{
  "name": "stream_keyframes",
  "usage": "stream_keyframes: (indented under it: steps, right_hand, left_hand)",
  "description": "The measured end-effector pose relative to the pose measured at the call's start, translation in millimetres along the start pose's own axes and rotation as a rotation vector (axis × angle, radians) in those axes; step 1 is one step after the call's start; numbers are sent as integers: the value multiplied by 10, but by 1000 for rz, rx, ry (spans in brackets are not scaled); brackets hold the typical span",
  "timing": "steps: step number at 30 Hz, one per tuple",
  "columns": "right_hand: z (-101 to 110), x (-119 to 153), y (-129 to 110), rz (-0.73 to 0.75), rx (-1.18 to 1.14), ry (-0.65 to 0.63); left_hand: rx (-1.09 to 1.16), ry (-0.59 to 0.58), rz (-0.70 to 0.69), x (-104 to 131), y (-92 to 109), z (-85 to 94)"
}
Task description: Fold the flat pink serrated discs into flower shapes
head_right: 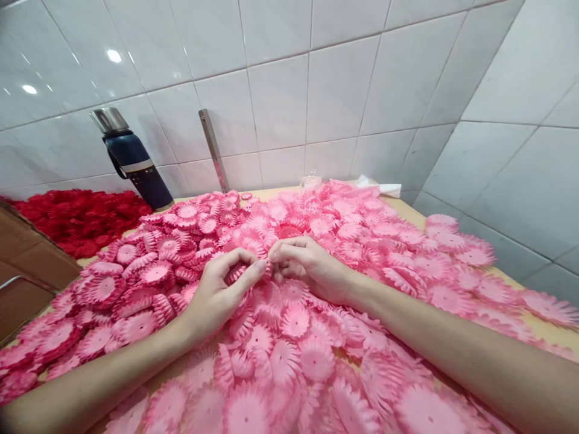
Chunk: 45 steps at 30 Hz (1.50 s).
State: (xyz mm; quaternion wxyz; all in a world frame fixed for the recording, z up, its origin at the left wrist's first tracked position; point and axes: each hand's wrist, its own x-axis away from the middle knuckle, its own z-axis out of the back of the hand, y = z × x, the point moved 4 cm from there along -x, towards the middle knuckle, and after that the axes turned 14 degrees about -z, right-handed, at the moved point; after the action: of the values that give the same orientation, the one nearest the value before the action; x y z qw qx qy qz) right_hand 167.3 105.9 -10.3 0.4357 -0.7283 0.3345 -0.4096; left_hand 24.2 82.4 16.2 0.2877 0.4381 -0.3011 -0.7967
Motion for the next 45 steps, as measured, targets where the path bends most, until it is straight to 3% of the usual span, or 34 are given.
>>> stream_keyframes:
  steps: [6,17,31,42,45]
  right_hand:
    - [6,15,-5,21,-2,-15]
    - [-14,11,19,-34,-73,-95]
    - [-6,8,10,-17,-53,-94]
    - [-34,7,-3,16,-1,-128]
    - [-24,14,5,20,-5,-115]
  left_hand:
    - [-51,13,-24,-5,1,-2]
    - [-66,-111,-32,-2,18,-22]
    - [28,-60,23,21,-4,-1]
    - [52,81,63,18,-51,36]
    - [28,21,46,10,-35,21]
